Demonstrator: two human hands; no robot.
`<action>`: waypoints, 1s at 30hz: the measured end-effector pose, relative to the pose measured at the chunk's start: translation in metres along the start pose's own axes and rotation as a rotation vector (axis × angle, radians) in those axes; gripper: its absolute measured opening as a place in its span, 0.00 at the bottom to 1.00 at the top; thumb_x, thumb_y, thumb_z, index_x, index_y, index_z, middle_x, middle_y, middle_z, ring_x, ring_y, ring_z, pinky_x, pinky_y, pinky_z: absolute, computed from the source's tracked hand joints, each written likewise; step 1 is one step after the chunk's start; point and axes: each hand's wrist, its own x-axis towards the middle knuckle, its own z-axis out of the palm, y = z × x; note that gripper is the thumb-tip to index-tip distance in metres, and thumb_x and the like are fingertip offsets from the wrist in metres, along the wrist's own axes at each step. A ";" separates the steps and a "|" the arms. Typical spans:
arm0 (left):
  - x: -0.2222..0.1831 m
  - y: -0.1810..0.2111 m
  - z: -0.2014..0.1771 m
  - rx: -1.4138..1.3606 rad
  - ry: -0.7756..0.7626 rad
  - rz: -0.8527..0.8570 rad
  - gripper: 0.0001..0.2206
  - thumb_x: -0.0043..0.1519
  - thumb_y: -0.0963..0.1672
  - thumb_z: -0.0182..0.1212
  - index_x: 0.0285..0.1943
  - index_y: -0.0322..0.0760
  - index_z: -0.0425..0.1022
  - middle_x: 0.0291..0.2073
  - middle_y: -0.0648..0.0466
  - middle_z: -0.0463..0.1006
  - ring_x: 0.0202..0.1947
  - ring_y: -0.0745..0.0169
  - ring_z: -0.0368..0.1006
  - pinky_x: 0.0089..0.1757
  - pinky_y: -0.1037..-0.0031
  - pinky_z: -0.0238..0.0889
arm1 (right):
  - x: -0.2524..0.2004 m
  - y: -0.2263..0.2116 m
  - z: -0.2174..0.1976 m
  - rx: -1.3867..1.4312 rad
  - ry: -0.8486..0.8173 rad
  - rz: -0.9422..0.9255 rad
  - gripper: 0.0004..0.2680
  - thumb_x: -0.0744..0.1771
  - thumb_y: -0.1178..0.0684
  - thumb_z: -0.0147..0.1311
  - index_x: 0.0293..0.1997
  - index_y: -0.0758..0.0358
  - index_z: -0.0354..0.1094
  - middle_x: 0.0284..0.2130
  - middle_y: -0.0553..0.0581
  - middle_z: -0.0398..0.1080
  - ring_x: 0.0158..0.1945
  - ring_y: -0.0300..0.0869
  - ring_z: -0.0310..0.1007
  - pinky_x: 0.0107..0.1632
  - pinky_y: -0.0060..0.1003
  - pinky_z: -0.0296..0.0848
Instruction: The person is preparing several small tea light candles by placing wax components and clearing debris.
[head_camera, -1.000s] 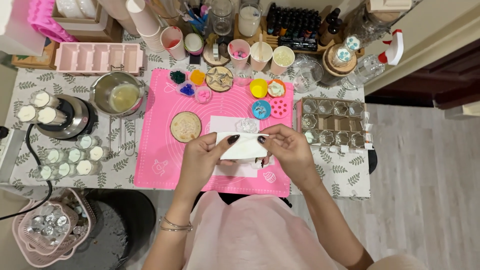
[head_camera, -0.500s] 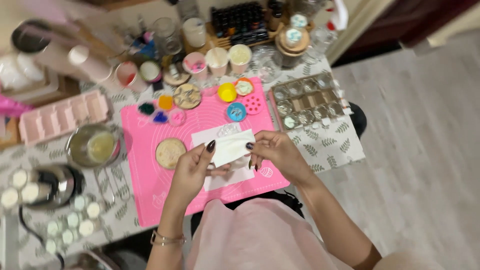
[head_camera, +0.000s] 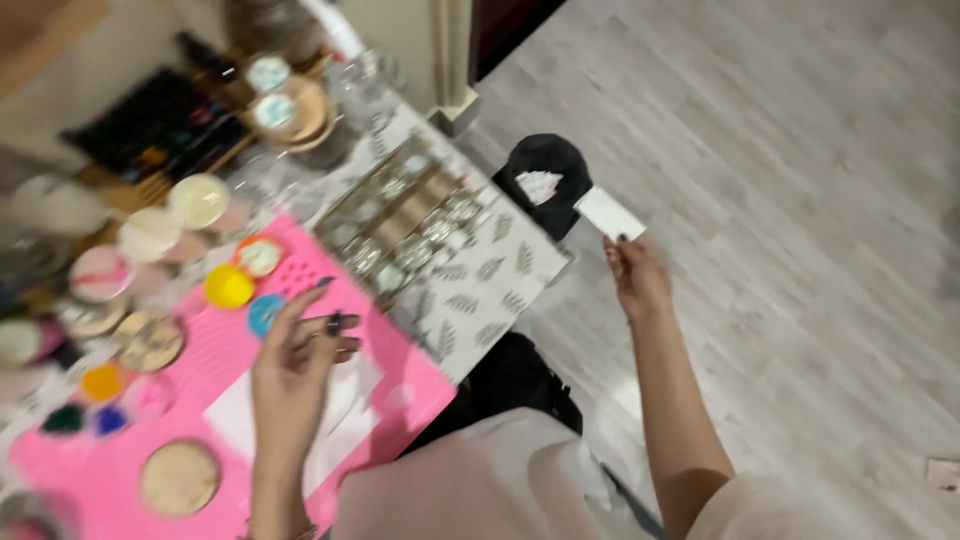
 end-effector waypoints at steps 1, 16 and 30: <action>0.010 0.000 0.031 0.030 -0.075 -0.008 0.20 0.66 0.39 0.53 0.69 0.33 0.66 0.43 0.47 0.82 0.38 0.64 0.80 0.42 0.75 0.74 | 0.049 0.030 -0.040 0.105 0.033 0.064 0.07 0.69 0.63 0.49 0.52 0.70 0.66 0.39 0.60 0.75 0.36 0.39 0.76 0.40 0.28 0.76; 0.104 -0.134 0.246 0.440 -0.174 -0.037 0.23 0.55 0.38 0.65 0.62 0.43 0.76 0.35 0.55 0.86 0.38 0.67 0.87 0.46 0.70 0.79 | 0.365 0.162 -0.053 -0.001 0.449 0.701 0.14 0.70 0.54 0.49 0.59 0.71 0.58 0.49 0.73 0.65 0.43 0.61 0.75 0.41 0.52 0.81; 0.092 0.003 0.202 0.516 0.004 0.158 0.26 0.56 0.38 0.65 0.65 0.39 0.68 0.39 0.56 0.87 0.35 0.69 0.85 0.36 0.78 0.74 | 0.164 0.021 0.013 -0.284 0.034 0.344 0.16 0.68 0.50 0.48 0.61 0.66 0.63 0.40 0.63 0.74 0.36 0.49 0.76 0.40 0.42 0.77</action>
